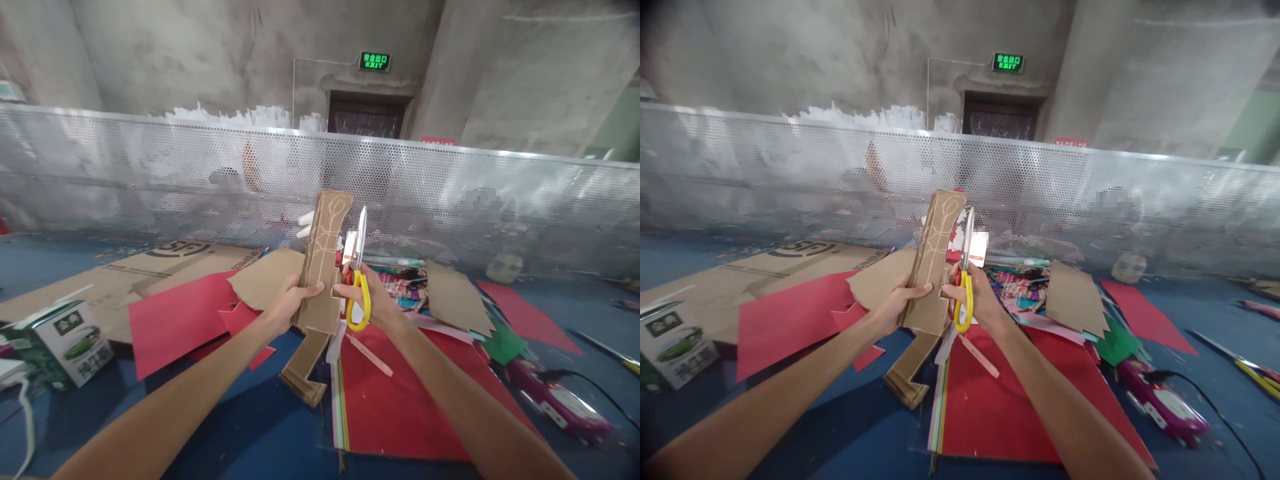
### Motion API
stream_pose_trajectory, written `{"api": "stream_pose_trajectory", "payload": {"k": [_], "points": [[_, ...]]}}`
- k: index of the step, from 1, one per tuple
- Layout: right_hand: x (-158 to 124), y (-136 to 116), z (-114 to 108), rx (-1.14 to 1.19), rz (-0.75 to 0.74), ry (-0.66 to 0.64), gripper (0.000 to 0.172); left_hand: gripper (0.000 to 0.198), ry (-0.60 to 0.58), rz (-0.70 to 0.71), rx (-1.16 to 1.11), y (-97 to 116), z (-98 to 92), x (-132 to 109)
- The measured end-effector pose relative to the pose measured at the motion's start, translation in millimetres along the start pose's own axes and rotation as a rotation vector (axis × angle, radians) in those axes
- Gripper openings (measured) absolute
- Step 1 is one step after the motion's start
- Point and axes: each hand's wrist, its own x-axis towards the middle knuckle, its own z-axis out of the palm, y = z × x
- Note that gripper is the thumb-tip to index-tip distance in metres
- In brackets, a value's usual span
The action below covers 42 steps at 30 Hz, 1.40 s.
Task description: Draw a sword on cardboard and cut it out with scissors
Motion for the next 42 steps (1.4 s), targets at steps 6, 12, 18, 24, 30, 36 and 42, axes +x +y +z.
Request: {"api": "stream_pose_trajectory", "payload": {"k": [6, 12, 18, 24, 30, 36, 42], "points": [[-1.2, 0.1, -19.7, -0.192, 0.017, -0.172, 0.030, 0.048, 0.059, 0.032, -0.072, 21.2, -17.1, 6.8], [-3.4, 7.5, -45.1, -0.262, 0.207, -0.186, 0.037, 0.047, 0.207, 0.154, -0.038, 25.5, -39.1, 20.2], [-2.8, 7.4, -71.8, -0.268, 0.335, -0.207, 0.047, 0.050, 0.151, 0.108, -0.040, 11.8, -30.6, 18.2], [-3.9, -4.3, -64.7, -0.304, 0.216, -0.111, 0.049, 0.048, 0.092, 0.093, -0.052, 7.4, -19.3, 12.6], [-14.7, -2.3, -33.4, -0.200, 0.246, -0.250, 0.045, 0.040, 0.198, 0.098, -0.169, 7.7, -9.5, 10.6], [-26.2, 12.9, -21.0, -0.308, 0.138, -0.291, 0.051, 0.030, 0.216, 0.030, -0.306, 16.1, -5.8, 8.8], [-34.0, 7.0, -28.7, -0.272, 0.184, -0.457, 0.059, 0.023, 0.190, -0.030, -0.337, 18.3, -5.5, 6.1]]}}
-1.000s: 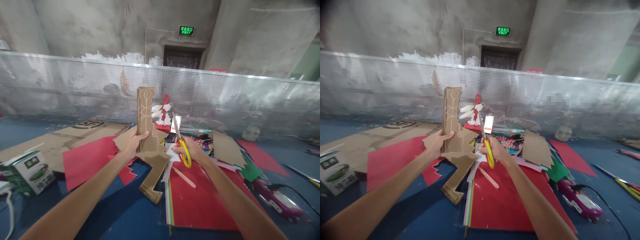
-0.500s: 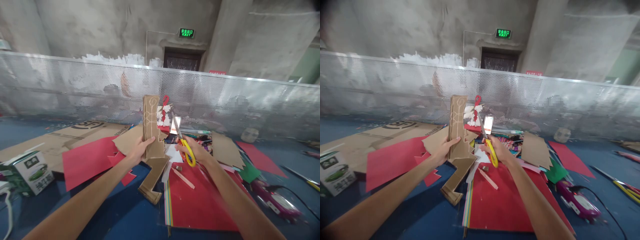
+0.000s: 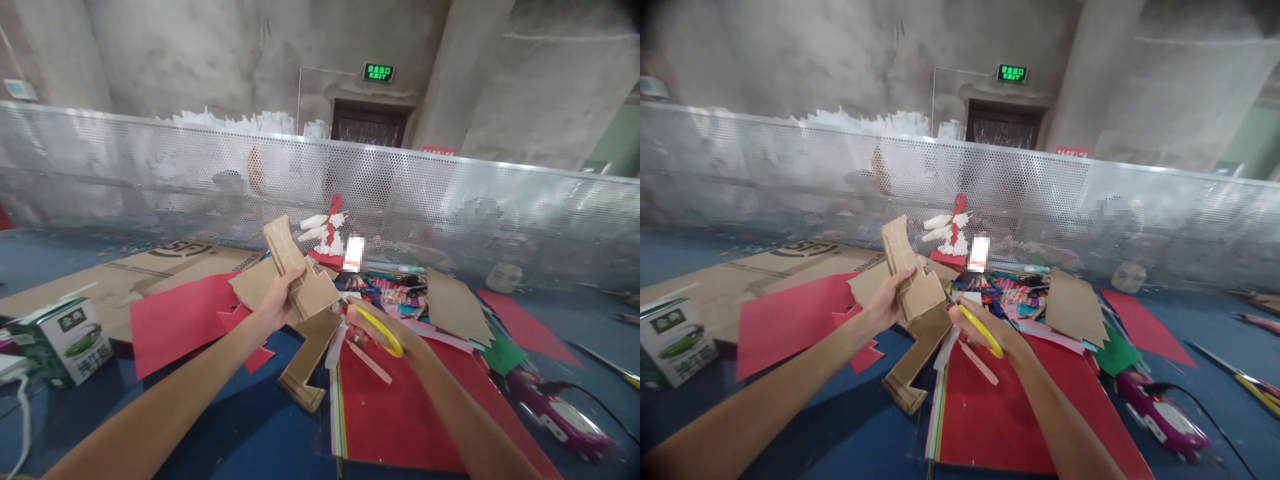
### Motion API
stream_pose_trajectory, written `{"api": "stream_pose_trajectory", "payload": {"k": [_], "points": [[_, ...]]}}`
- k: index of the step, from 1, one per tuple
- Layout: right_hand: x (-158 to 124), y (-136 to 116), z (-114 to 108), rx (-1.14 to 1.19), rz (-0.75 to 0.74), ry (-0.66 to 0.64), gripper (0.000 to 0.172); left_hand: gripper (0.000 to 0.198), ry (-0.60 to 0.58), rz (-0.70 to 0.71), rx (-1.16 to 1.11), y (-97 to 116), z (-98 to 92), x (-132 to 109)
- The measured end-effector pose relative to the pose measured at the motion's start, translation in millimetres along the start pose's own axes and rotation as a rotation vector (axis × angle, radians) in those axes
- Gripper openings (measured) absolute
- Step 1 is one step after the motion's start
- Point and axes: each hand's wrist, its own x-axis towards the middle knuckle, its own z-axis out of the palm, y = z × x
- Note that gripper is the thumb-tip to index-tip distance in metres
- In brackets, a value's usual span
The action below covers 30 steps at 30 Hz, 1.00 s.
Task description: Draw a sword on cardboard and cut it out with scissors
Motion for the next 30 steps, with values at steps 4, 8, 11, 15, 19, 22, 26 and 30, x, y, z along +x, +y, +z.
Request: {"api": "stream_pose_trajectory", "payload": {"k": [4, 8, 11, 15, 19, 22, 26, 30], "points": [[-1.1, -0.4, 4.7, 0.060, 0.027, -0.011, 0.059, 0.031, -0.030, 0.001, 0.062, -4.8, -0.7, -1.1], [3.2, -1.0, 14.2, 0.095, 0.059, 0.029, 0.068, 0.035, -0.034, 0.017, 0.066, -9.9, -0.2, -2.0], [5.6, 0.4, 18.7, 0.097, 0.048, 0.031, 0.072, 0.032, -0.043, 0.015, 0.040, -11.2, 0.9, -3.6], [4.8, 4.4, 19.4, 0.152, 0.051, 0.018, 0.068, 0.027, -0.071, -0.027, 0.013, -11.3, 1.7, -5.5], [2.5, 7.1, 16.1, 0.180, 0.034, -0.012, 0.065, 0.029, -0.067, -0.022, 0.009, -10.5, 1.8, -5.6], [0.9, 6.3, 12.5, 0.208, 0.052, -0.044, 0.057, 0.032, -0.051, -0.010, 0.014, -9.9, 2.3, -5.8], [-0.3, 4.5, 8.4, 0.169, 0.068, -0.045, 0.038, 0.033, -0.034, 0.011, 0.035, -10.0, 2.6, -5.5], [1.6, -1.3, 10.4, 0.115, 0.094, 0.008, 0.028, 0.033, -0.008, 0.014, 0.051, -9.0, 2.3, -4.9]]}}
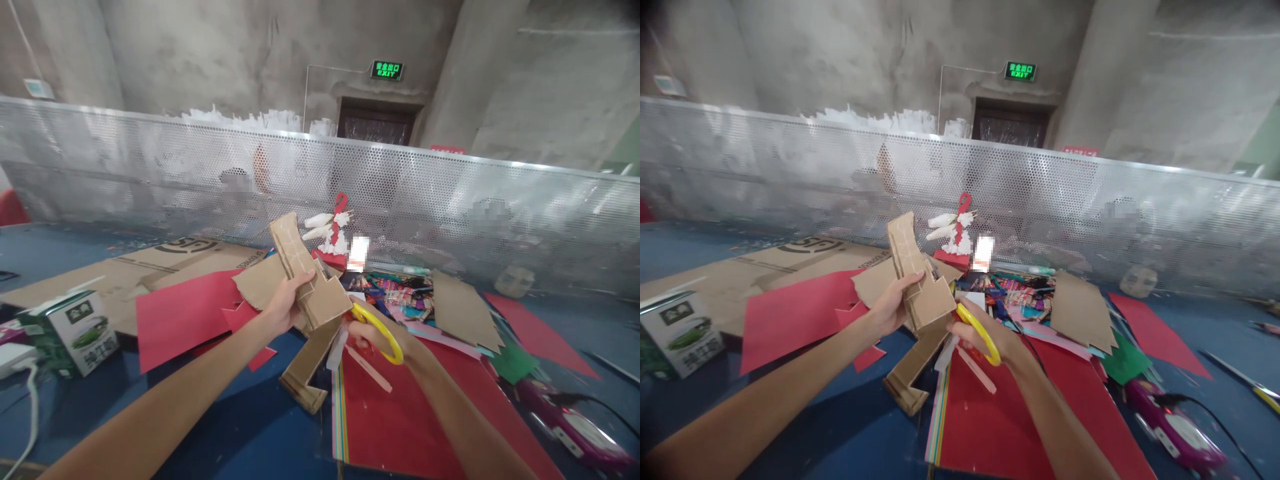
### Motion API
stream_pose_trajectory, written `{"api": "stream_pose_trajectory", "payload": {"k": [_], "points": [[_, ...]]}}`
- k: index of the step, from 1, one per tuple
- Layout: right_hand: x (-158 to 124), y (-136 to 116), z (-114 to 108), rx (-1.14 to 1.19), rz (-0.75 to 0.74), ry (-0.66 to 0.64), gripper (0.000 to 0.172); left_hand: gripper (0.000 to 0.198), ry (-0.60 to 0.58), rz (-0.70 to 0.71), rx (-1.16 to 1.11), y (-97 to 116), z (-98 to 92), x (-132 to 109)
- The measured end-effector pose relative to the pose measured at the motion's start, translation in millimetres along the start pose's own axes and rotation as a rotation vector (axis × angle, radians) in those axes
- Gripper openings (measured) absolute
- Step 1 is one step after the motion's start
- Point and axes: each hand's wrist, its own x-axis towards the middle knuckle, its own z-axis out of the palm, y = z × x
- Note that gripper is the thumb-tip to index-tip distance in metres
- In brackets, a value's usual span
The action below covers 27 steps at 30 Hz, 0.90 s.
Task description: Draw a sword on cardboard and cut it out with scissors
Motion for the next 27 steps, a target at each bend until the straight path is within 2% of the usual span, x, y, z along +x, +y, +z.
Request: {"api": "stream_pose_trajectory", "payload": {"k": [4, 8, 17, 23, 27], "points": [[0.1, -13.2, 9.5, -0.058, 0.017, 0.117, 0.021, 0.031, -0.009, -0.020, -0.003, 2.6, 0.4, -1.1], [-2.2, -20.8, 17.0, -0.174, 0.054, 0.150, 0.026, 0.033, -0.002, -0.015, -0.001, 1.9, 1.6, -2.0], [-0.2, -15.5, 21.5, -0.434, -0.150, 0.283, 0.020, 0.035, 0.011, 0.006, -0.009, -3.1, 0.7, -1.0], [0.4, -16.8, 25.5, -0.440, -0.024, 0.223, 0.034, 0.026, 0.030, -0.035, -0.049, -4.7, 4.5, -4.6], [0.8, -22.0, 29.0, -0.447, -0.034, 0.272, 0.034, 0.025, 0.027, -0.042, -0.078, -5.4, 5.3, -4.5]]}}
